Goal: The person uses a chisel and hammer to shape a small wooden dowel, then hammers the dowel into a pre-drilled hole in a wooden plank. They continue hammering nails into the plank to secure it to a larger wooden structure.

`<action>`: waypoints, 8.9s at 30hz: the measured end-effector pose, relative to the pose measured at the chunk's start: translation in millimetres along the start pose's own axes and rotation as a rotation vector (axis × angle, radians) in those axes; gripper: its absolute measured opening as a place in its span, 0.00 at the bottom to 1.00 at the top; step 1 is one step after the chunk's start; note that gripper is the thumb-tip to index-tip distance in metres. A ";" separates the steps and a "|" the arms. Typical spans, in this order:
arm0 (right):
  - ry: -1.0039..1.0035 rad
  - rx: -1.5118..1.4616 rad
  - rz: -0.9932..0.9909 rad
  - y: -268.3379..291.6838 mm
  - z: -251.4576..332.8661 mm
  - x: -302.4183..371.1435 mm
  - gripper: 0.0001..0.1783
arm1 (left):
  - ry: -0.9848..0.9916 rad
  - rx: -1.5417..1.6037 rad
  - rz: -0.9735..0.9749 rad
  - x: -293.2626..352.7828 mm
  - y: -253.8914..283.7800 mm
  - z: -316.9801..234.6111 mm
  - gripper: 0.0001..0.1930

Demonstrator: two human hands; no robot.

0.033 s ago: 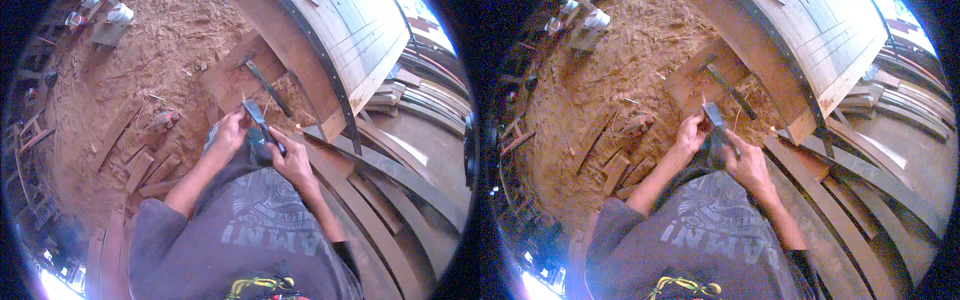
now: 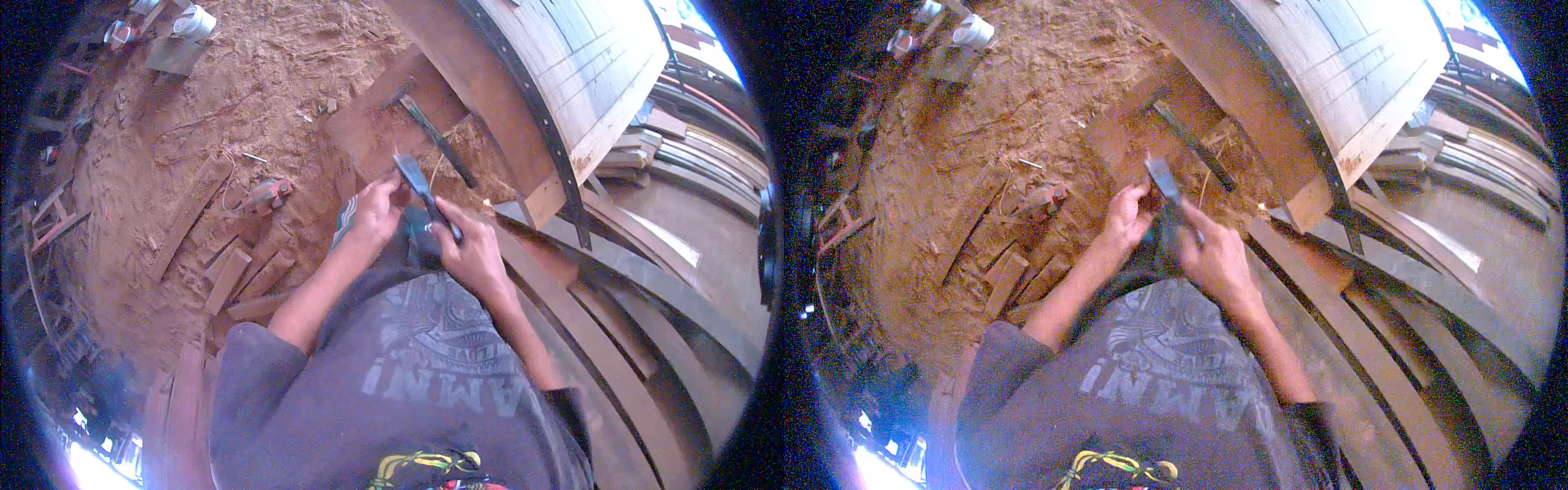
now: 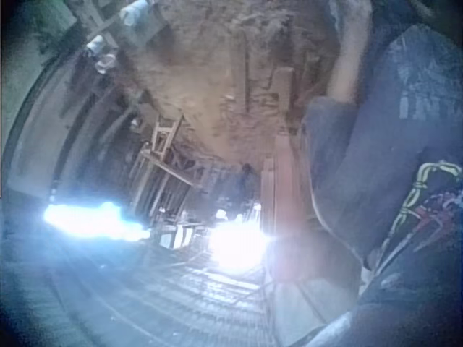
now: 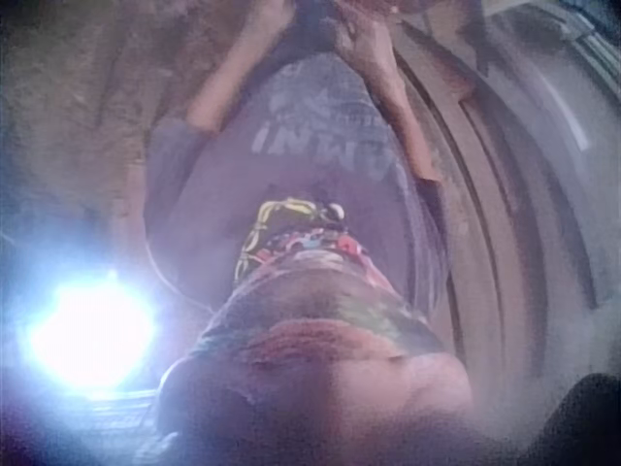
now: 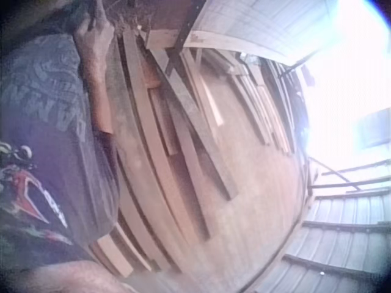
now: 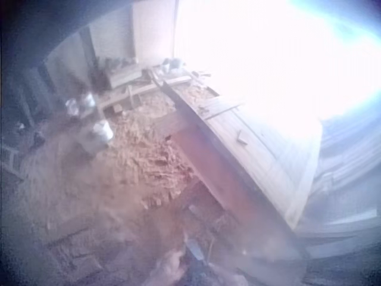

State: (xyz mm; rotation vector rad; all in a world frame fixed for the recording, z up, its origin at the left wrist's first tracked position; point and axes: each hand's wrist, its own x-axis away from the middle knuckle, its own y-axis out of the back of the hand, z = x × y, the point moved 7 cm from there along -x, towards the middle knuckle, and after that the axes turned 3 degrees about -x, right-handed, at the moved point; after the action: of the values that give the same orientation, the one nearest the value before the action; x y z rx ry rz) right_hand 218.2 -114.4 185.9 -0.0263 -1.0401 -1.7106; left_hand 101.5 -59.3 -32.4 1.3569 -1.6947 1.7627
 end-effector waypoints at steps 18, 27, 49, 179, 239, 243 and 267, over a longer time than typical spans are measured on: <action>-0.027 -0.244 -0.198 10.0 -63.4 -1.0 0.29 | -0.578 -1.468 0.244 27.1 -32.2 -73.0 0.13; -0.234 -0.413 -0.307 41.5 -67.9 33.3 0.27 | -0.907 -1.774 0.318 -11.1 -60.8 -137.5 0.09; 0.136 -0.084 -0.242 35.0 -28.9 30.0 0.26 | -1.366 -1.917 0.258 -3.5 -67.0 -171.6 0.18; 0.532 -0.212 -0.455 40.4 38.6 -7.6 0.20 | -1.540 -1.530 0.093 88.3 -115.9 -83.9 0.22; 0.487 -0.194 -0.457 40.3 71.2 -21.2 0.21 | -1.124 -1.803 0.091 -15.3 -64.2 -157.1 0.09; 0.516 -0.180 -0.459 42.8 83.9 -28.4 0.21 | -0.996 -1.944 0.134 -18.4 -70.7 -158.7 0.12; 0.521 0.191 -0.556 94.6 45.6 61.5 0.15 | -1.068 -1.282 0.796 23.6 -145.6 -112.8 0.21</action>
State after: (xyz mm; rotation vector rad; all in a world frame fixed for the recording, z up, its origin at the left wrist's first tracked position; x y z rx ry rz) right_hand 246.0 -135.7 302.5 0.8569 -0.8472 -1.9416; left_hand 160.3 67.6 89.7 0.9347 -3.2275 -0.4018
